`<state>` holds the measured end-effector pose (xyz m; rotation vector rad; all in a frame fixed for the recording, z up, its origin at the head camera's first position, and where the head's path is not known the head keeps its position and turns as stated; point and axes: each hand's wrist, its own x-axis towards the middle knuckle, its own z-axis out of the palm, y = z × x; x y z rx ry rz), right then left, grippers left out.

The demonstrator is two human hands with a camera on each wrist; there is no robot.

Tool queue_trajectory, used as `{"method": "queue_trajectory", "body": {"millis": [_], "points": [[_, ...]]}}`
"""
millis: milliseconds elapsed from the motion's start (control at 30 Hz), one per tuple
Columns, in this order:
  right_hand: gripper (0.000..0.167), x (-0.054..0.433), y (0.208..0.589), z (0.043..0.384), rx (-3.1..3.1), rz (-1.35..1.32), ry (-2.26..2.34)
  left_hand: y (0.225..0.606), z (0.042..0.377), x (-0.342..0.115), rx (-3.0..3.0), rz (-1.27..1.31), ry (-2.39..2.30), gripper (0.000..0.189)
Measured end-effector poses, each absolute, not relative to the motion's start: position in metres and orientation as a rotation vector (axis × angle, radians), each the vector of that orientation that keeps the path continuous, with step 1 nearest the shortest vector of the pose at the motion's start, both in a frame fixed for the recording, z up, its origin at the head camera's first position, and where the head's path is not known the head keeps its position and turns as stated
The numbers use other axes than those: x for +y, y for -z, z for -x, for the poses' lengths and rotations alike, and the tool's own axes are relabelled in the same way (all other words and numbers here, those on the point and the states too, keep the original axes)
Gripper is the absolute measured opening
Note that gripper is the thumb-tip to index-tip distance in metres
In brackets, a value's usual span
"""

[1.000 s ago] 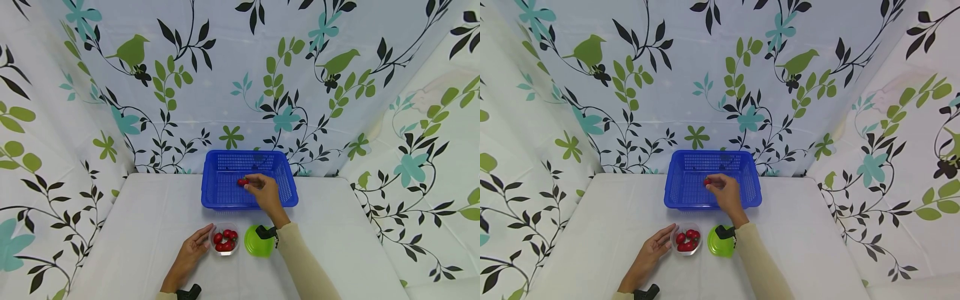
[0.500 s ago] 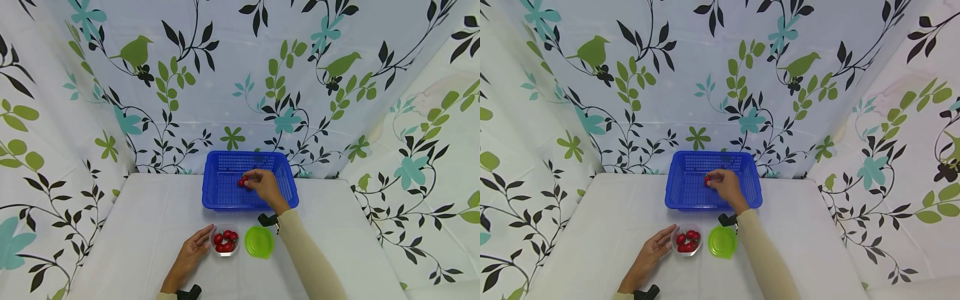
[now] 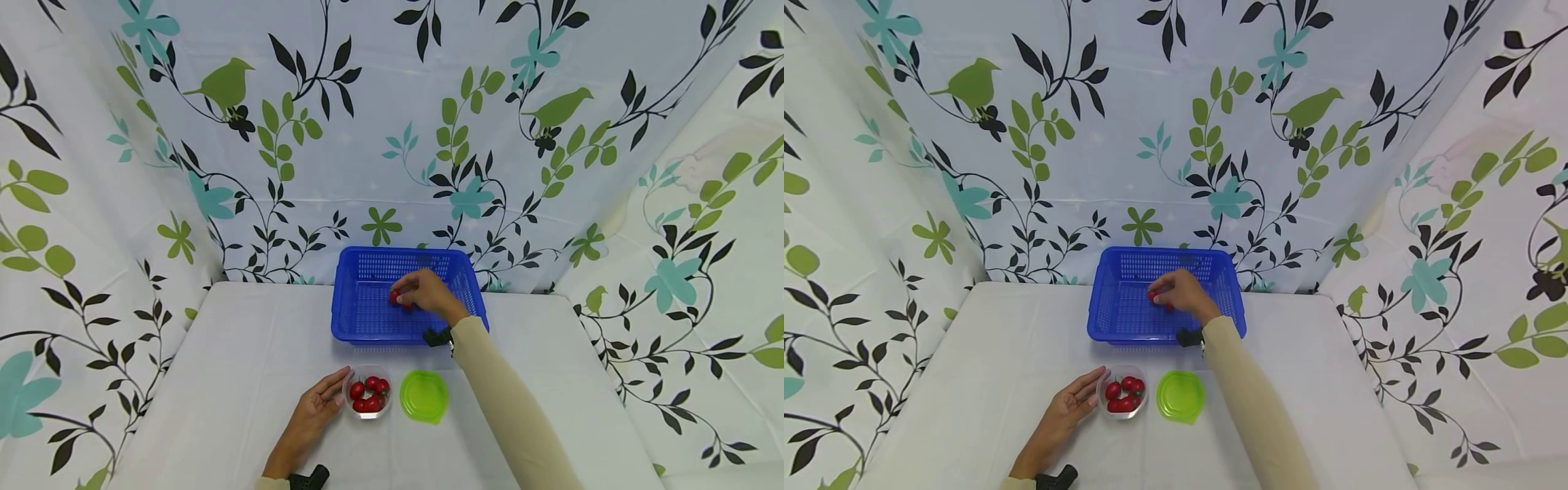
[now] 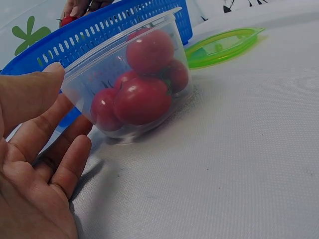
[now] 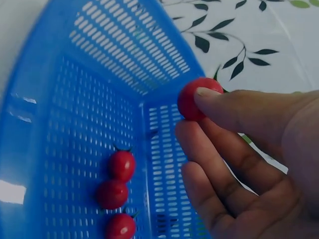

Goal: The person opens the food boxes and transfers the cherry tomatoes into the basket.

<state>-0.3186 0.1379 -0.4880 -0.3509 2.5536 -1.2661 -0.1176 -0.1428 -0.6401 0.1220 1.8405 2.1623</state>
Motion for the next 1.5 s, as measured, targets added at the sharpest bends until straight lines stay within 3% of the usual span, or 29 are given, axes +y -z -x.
{"method": "queue_trajectory", "body": {"millis": [700, 1500], "points": [[0.025, 0.138, 0.516, 0.36, 2.46, 0.304, 1.097, 0.642, 0.119, -0.144, 1.808, -0.136, -2.182, 0.058], [0.024, 0.124, 0.53, 0.372, 2.551, 0.237, 0.839, 0.642, 0.119, -0.146, 1.808, -0.172, -2.186, 0.058]]}}
